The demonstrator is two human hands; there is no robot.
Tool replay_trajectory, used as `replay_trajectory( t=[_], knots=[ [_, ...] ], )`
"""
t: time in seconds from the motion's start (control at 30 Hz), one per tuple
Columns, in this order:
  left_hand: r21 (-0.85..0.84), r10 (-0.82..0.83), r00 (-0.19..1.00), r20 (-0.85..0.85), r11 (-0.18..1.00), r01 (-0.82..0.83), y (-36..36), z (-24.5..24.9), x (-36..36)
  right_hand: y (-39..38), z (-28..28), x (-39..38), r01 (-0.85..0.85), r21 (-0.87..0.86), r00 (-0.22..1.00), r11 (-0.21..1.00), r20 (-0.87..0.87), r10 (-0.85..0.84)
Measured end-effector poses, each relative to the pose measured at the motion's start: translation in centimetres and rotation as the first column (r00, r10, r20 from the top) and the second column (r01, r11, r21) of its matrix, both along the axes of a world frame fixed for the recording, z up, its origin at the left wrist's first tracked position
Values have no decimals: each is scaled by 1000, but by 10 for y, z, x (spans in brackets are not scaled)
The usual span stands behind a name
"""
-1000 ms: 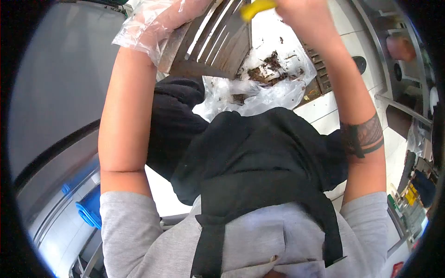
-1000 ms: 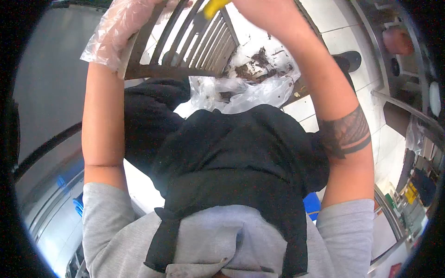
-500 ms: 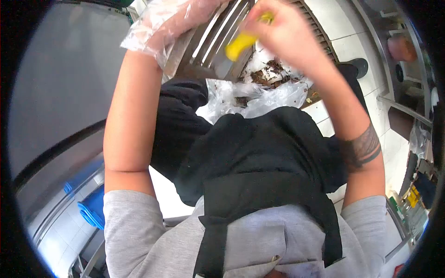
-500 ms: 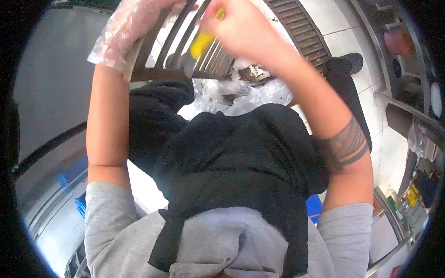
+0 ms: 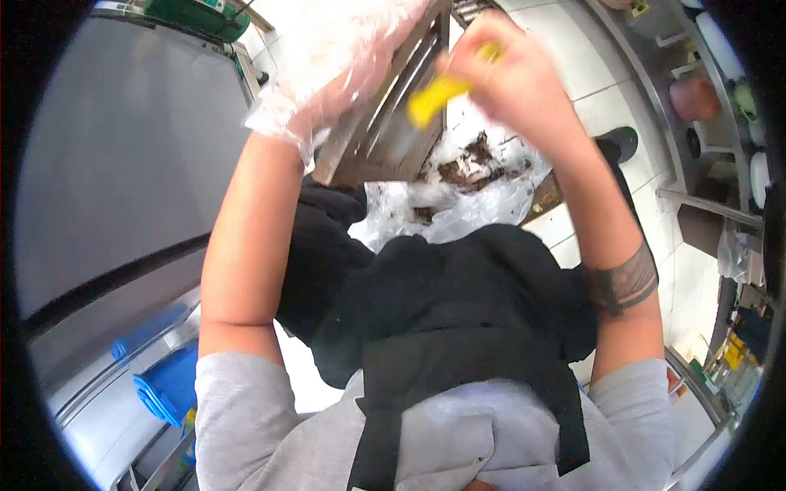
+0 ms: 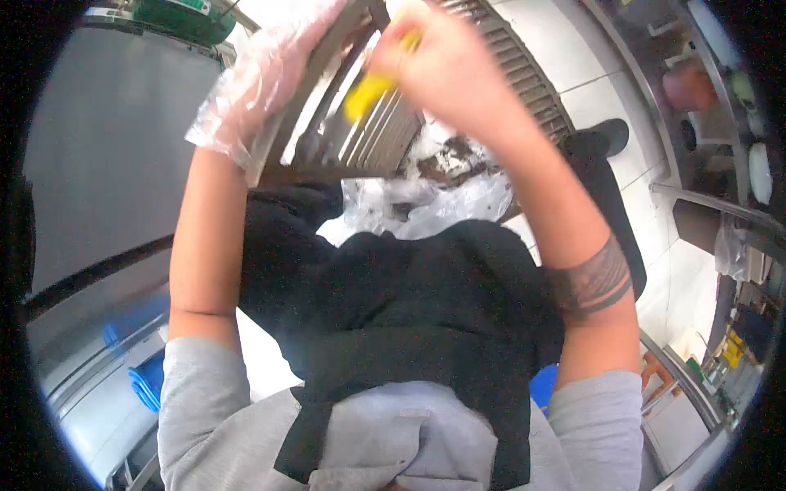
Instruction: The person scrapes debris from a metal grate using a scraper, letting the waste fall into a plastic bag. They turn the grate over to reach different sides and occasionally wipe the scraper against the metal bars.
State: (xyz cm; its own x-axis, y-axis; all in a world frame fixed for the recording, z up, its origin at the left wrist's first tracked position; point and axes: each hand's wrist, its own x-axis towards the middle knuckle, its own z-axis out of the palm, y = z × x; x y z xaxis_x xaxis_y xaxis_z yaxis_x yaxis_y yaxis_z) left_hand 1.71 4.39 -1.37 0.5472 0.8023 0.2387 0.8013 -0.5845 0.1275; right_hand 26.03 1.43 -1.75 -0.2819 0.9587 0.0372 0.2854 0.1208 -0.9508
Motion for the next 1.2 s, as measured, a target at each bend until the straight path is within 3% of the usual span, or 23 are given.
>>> replay_trajectory(
  t=[0.07, 0.13, 0.17, 0.2, 0.23, 0.3, 0.33, 0.37, 0.47, 0.53, 0.6, 0.67, 0.7, 0.73, 0.77, 0.8, 0.83, 0.87, 0.93, 0.97, 1.03, 1.13, 1.2],
  knots=[
    [-259, 154, 919, 362, 964, -60, -11, 23, 24, -21, 6, -2, -131, -122, 985, 984, -130, 115],
    [-228, 82, 901, 426, 973, 20, -6, 16, 21, -30, 0, 12, -137, -42, 975, 990, -183, 127],
    [-477, 271, 691, 670, 871, 121, -6, 13, 25, -36, -1, 24, -77, -181, 960, 980, -278, 24],
    [-633, 499, 413, 762, 711, 306, -6, 13, 28, -42, -2, 33, -30, -323, 931, 946, -354, -91],
    [-670, 557, 377, 740, 656, 348, -8, 18, 27, -50, -5, 39, -30, -314, 932, 949, -352, -87],
    [-668, 576, 338, 744, 635, 388, -8, 18, 24, -64, -14, 50, 122, -417, 889, 900, -358, -287],
    [-669, 601, 301, 740, 610, 425, -8, 20, 25, -70, -17, 55, 128, -409, 889, 904, -356, -287],
    [-626, 514, 365, 776, 699, 347, -10, 24, 25, -76, -19, 59, 150, -401, 905, 904, -311, -289],
    [-553, 440, 374, 817, 782, 287, -3, 17, 18, -90, -20, 66, 191, -394, 897, 899, -302, -323],
    [-557, 471, 318, 823, 778, 290, -9, 26, 19, -98, -16, 68, 248, -410, 843, 878, -354, -404],
    [-685, 562, 444, 698, 705, 183, -10, 28, 13, -101, -9, 68, 295, -373, 824, 879, -366, -432],
    [-665, 539, 456, 708, 727, 173, -16, 29, 14, -90, 11, 62, 483, -45, 840, 875, -257, -477],
    [-619, 491, 426, 760, 747, 244, -18, 23, 14, -82, 30, 57, 520, 57, 842, 852, -199, -501],
    [-570, 444, 390, 807, 760, 313, -20, 20, 16, -67, 36, 52, 586, 319, 803, 745, -104, -587],
    [-541, 441, 321, 838, 745, 390, -38, 39, 31, -52, 51, 47, 484, 577, 822, 658, -40, -568],
    [-543, 440, 326, 837, 743, 390, -36, 36, 28, -40, 65, 40, 407, 724, 818, 557, -18, -575],
    [-587, 418, 443, 793, 719, 372, -32, 31, 21, -27, 75, 32, 313, 844, 811, 437, 3, -585],
    [-630, 390, 553, 736, 694, 349, -29, 28, 18, -12, 78, 24, 320, 841, 808, 437, -1, -589],
    [-633, 394, 553, 734, 692, 347, -34, 32, 24, 8, 82, 12, 415, 780, 858, 468, -164, -487],
    [-625, 380, 574, 725, 713, 317, -35, 36, 25, 9, 84, 9, 420, 773, 855, 475, -162, -493],
    [-641, 399, 591, 701, 716, 277, -33, 35, 23, 10, 92, 5, 513, 564, 846, 647, -203, -493],
    [-643, 409, 567, 716, 703, 304, -24, 25, 18, 11, 96, 5, 503, 456, 864, 734, -232, -447],
    [-654, 391, 590, 707, 679, 333, -14, 14, 13, 23, 85, 2, 547, 469, 837, 693, -299, -459]
  ],
)
